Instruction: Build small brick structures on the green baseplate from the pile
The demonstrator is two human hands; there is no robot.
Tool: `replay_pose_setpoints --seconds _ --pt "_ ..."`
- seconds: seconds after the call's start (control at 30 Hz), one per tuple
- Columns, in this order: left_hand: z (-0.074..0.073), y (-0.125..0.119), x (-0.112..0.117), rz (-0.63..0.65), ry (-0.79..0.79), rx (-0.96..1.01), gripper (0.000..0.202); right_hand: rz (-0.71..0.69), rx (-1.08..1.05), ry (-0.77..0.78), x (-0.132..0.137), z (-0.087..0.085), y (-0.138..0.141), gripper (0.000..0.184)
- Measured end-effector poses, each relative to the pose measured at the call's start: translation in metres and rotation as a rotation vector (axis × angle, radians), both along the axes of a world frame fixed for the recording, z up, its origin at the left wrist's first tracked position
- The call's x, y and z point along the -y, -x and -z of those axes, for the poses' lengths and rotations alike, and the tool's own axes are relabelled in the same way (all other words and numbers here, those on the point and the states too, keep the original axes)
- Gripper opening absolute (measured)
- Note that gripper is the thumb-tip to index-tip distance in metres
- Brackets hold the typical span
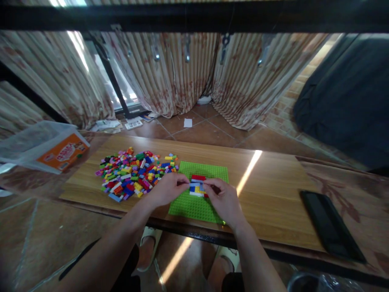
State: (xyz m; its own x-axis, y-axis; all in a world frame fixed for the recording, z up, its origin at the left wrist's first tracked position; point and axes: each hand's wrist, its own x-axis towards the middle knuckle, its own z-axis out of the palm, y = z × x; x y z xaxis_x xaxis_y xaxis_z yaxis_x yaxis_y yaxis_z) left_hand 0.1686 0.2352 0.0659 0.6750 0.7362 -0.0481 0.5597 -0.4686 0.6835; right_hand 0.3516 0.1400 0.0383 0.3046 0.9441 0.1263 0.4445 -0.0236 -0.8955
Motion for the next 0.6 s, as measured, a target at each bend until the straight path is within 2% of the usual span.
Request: replay_pose_setpoints --seconds 0.17,0.4,0.6 --pt "0.005 -0.011 0.0 -0.022 0.0 0.032 0.016 0.069 0.053 0.032 -0.002 0.005 -0.004 0.022" --pt "0.012 -0.018 -0.001 -0.111 -0.034 0.016 0.011 0.09 0.141 0.083 -0.007 0.008 -0.002 0.017" --pt "0.012 -0.015 -0.004 -0.056 -0.028 0.045 0.01 0.068 0.118 0.072 -0.007 0.01 0.0 0.016"
